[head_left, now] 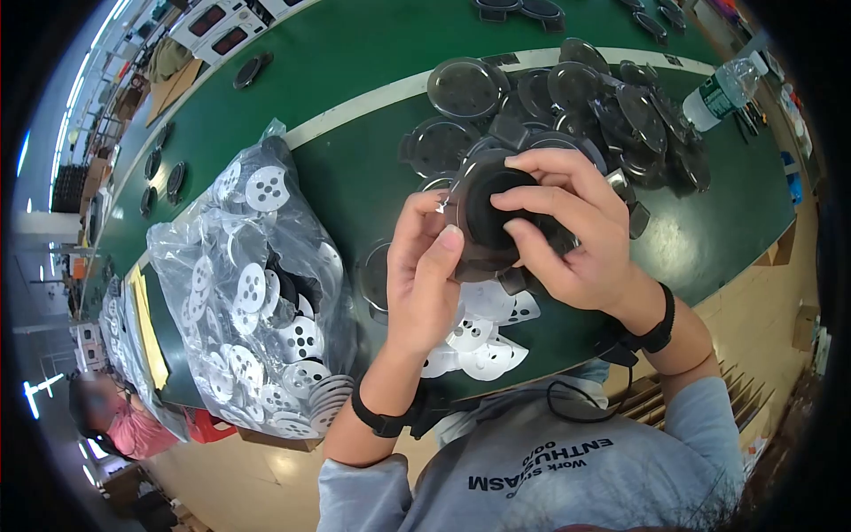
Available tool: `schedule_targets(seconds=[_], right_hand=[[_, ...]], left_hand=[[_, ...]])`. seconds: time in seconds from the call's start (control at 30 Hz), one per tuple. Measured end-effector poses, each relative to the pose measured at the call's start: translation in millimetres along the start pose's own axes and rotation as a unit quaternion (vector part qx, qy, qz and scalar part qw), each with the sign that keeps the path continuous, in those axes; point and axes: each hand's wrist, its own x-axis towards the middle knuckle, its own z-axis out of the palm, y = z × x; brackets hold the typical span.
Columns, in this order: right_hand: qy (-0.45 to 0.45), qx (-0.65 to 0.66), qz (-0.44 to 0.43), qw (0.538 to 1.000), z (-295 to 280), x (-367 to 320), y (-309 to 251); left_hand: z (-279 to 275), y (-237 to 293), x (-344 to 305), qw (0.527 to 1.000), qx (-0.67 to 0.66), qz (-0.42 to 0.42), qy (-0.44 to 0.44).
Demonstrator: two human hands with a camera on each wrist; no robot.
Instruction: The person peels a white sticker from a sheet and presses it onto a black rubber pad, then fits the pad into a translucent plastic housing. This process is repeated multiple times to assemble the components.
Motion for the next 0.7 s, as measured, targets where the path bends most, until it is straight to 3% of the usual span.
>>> schedule_targets(seconds=[0.23,0.43,0.7], right_hand=[[0.011,0.028,0.002,1.0,-1,1,5],[0.058,0.167,0.105,0.979,3,-2,2],[0.08,0.245,0.191,0.947,10,-7,1]], left_hand=[[3,-3,2,0.996,0.079,0.038,0.018],[1,-7,3,0.984,0.158,0.053,0.067],[1,-13,-2,0.957,0.244,0.112,0.106]])
